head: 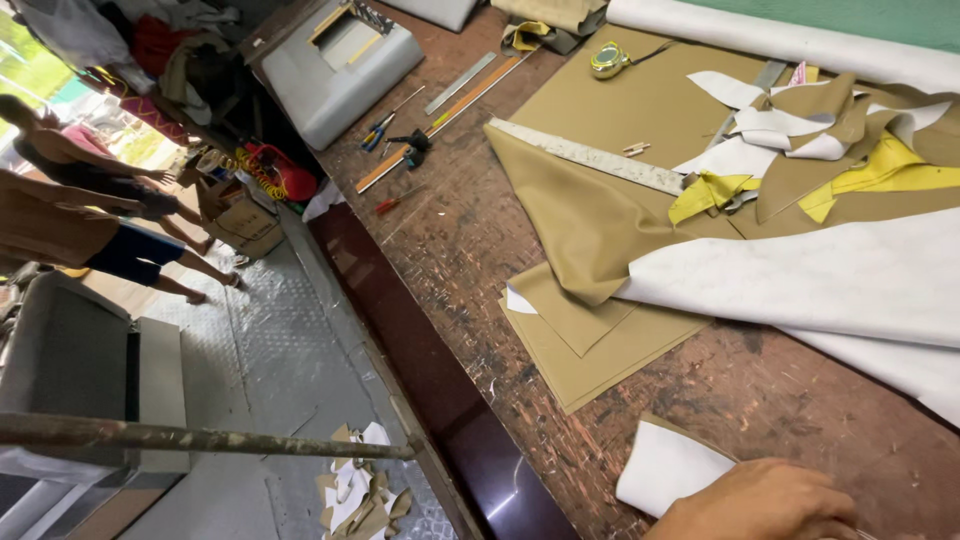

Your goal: The person marks lines on a brown paper pattern using a ruler and chalk, then traces a small template onto the pattern. They cut a white paper strip with scissors and continue marking and tracing on the brown pattern using a tape measure and template.

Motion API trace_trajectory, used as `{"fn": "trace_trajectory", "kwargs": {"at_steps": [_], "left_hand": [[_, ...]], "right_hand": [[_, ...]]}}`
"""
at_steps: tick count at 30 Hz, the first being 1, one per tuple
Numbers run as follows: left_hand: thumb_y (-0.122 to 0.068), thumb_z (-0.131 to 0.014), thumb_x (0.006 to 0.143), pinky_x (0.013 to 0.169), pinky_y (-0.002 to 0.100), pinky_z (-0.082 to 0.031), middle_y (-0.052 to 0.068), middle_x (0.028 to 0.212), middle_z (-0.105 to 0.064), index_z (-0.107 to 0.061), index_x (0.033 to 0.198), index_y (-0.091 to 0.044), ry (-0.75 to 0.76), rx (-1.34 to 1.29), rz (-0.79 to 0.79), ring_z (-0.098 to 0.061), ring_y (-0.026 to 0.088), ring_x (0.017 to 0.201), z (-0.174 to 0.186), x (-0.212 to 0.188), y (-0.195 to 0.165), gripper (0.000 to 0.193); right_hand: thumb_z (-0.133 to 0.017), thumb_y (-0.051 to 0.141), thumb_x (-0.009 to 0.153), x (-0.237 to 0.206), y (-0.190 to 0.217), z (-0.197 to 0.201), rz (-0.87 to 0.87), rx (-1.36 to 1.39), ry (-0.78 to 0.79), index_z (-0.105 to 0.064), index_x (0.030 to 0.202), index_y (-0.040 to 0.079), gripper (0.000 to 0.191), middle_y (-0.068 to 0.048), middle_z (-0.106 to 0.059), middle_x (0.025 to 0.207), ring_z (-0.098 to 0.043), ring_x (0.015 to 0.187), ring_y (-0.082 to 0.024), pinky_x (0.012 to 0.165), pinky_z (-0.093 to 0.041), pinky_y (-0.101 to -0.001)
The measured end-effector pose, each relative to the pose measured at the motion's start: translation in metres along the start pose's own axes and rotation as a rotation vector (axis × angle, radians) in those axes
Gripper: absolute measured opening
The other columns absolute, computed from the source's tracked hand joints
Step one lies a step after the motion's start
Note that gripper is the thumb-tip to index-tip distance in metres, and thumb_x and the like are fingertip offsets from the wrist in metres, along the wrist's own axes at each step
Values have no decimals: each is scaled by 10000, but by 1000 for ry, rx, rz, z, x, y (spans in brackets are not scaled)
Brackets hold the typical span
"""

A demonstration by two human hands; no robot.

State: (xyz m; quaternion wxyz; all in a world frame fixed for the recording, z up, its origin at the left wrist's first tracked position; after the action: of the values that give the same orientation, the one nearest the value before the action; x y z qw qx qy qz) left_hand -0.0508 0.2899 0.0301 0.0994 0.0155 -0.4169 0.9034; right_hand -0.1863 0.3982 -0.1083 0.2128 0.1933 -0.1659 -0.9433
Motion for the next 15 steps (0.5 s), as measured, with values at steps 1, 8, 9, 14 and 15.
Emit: {"fn": "trace_trajectory", "kwargs": {"at_steps": [1,8,9,14,15], "left_hand": [[-248,-641,1056,970,342,-521,60,1113,-730,-695,1185,-90,-47,-36,-24,-674,250,1081,8,-1,-11,211],[64,-633,854,899,338,-606,128,1093,-742,-686,1152,-10,-354,-407,57,-751,248,1010,49,-18,-63,311],[69,-616,849,893,318,-600,126,1081,-738,-682,1144,8,-353,-469,108,-754,221,1009,49,-22,-64,308],[-3,-725,898,744,262,-566,79,876,-765,-734,976,17,-430,-371,259,-737,150,810,45,-42,-74,81],[-3,-724,893,752,258,-568,75,881,-768,-736,979,24,-437,-424,279,-727,141,823,39,-44,-74,91]], "right_hand": [[-805,216,853,-3,18,14,30,6,-19,-758,982,9,248,-130,-717,973,-723,852,-242,788,-574,-342],[-780,200,830,-161,-35,135,200,166,-191,-739,974,19,235,-94,-687,1001,-688,873,-235,763,-545,-344],[-776,198,827,-177,-37,145,190,228,-197,-737,973,20,233,-88,-682,1005,-683,876,-234,760,-541,-344],[-759,76,823,-215,-21,193,182,646,-312,-785,1013,37,196,-42,-736,864,-700,780,-146,671,-548,-286],[-774,61,809,-220,-24,196,125,713,-326,-794,995,34,189,-44,-734,851,-684,762,-142,657,-537,-285]]}}
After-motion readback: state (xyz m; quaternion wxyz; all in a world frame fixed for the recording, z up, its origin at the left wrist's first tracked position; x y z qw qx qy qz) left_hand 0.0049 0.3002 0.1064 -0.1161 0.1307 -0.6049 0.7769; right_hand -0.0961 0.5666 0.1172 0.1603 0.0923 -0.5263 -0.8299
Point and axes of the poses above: each hand's wrist, its own x-axis towards the middle knuckle, its own z-axis out of the back of the hand, y = z × x, the point moved 10 cm from there along x, towards the middle knuckle
